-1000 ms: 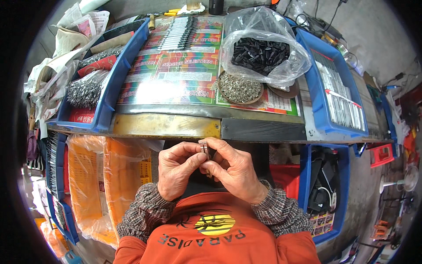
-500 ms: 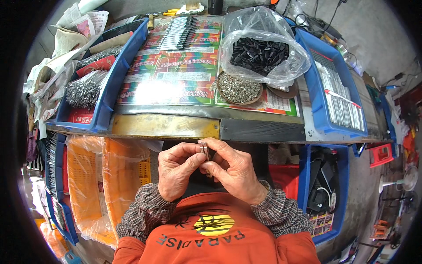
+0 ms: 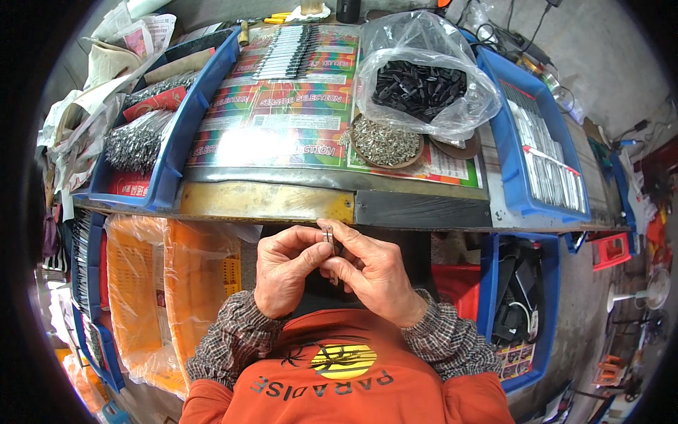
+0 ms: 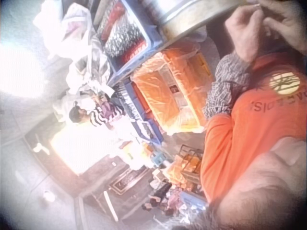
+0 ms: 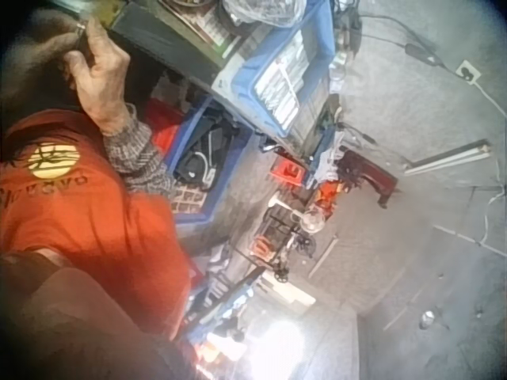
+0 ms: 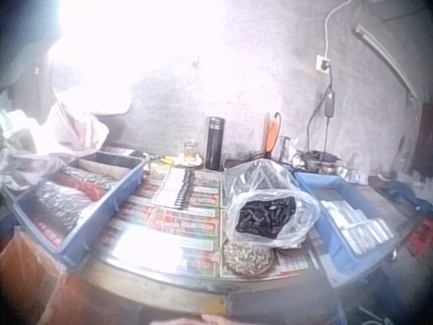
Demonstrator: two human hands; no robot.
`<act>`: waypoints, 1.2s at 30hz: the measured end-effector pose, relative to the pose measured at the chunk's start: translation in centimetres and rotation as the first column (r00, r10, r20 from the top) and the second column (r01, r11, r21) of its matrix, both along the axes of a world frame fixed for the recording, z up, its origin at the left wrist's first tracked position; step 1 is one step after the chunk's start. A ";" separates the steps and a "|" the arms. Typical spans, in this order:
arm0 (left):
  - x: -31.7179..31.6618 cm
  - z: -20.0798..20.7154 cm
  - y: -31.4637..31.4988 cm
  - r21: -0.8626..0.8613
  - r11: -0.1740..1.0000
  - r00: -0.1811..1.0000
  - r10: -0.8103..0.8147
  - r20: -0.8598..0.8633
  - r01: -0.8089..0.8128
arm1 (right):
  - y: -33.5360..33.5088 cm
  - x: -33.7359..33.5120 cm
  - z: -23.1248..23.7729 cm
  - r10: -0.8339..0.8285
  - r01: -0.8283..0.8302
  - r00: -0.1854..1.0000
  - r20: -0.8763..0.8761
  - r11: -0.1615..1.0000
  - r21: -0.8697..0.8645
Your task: The person assembles small plastic casings, metal clips, and small screws by hand, taking components from bins and fitting them together.
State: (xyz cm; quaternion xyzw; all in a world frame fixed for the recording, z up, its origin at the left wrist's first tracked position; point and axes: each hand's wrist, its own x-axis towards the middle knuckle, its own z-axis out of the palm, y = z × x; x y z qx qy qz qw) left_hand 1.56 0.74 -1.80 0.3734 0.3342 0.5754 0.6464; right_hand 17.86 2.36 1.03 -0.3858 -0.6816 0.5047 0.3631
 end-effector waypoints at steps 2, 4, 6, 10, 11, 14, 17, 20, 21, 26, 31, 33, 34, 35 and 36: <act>0.0 0.0 0.1 -0.012 1.000 1.000 -0.003 0.004 0.003 | 0.0 -0.1 0.1 -0.005 0.005 1.000 -0.004 1.000 -0.008; -0.1 0.1 0.2 -0.023 1.000 1.000 -0.008 0.009 0.008 | 0.1 0.0 0.2 0.008 -0.008 1.000 0.015 1.000 0.003; -0.2 0.4 0.3 -0.056 0.998 0.999 -0.041 0.017 0.042 | 0.8 0.6 0.2 0.043 -0.043 0.999 0.012 0.999 0.016; -1.4 1.5 0.4 -0.066 0.952 0.952 -0.303 -0.055 0.299 | 2.0 1.5 0.8 0.107 -0.107 0.993 -0.057 0.994 0.005; -1.6 1.2 0.4 -0.058 0.938 0.937 -0.344 -0.055 0.341 | 2.2 1.7 0.9 0.171 -0.168 0.981 -0.089 0.985 0.034; -2.0 1.4 0.6 -0.068 0.892 0.892 -0.450 -0.035 0.447 | 2.4 2.3 1.2 0.258 -0.266 0.955 -0.148 0.963 -0.044; -1.9 1.7 0.9 -0.035 0.934 0.904 -0.352 -0.244 0.355 | 2.4 2.3 0.5 0.180 -0.193 0.959 -0.217 0.981 -0.038; 0.3 2.1 0.9 0.179 0.969 0.889 -0.072 -0.452 0.170 | 2.3 2.2 0.4 0.050 -0.060 0.956 -0.289 0.998 -0.028; 0.7 1.8 1.0 0.280 0.958 0.881 0.073 -0.468 0.069 | 2.5 2.1 0.2 -0.003 -0.011 0.942 -0.335 0.999 -0.040; 1.3 2.2 1.6 0.452 0.892 0.731 0.295 -0.615 0.021 | 2.8 2.0 -0.7 -0.026 0.023 0.936 -0.351 1.000 -0.012; 0.9 1.9 1.9 0.488 0.872 0.629 0.352 -0.693 0.050 | 5.1 3.8 2.0 -0.001 0.002 0.999 -0.048 1.000 0.025; 0.6 1.5 2.0 0.514 0.856 0.596 0.380 -0.707 0.063 | 7.5 4.5 3.1 -0.168 0.137 0.982 0.091 0.950 0.279; 0.5 1.2 2.0 0.517 0.855 0.597 0.391 -0.700 0.047 | 9.4 5.4 3.1 -0.276 0.127 0.938 0.208 0.836 0.534; 0.3 1.4 1.9 0.522 0.853 0.599 0.403 -0.692 0.029 | 10.8 5.5 3.8 -0.389 0.136 0.894 0.222 0.707 0.694; 0.3 1.2 2.0 0.523 0.852 0.604 0.398 -0.690 0.035 | 12.1 6.2 3.7 -0.448 0.145 0.852 0.269 0.697 0.702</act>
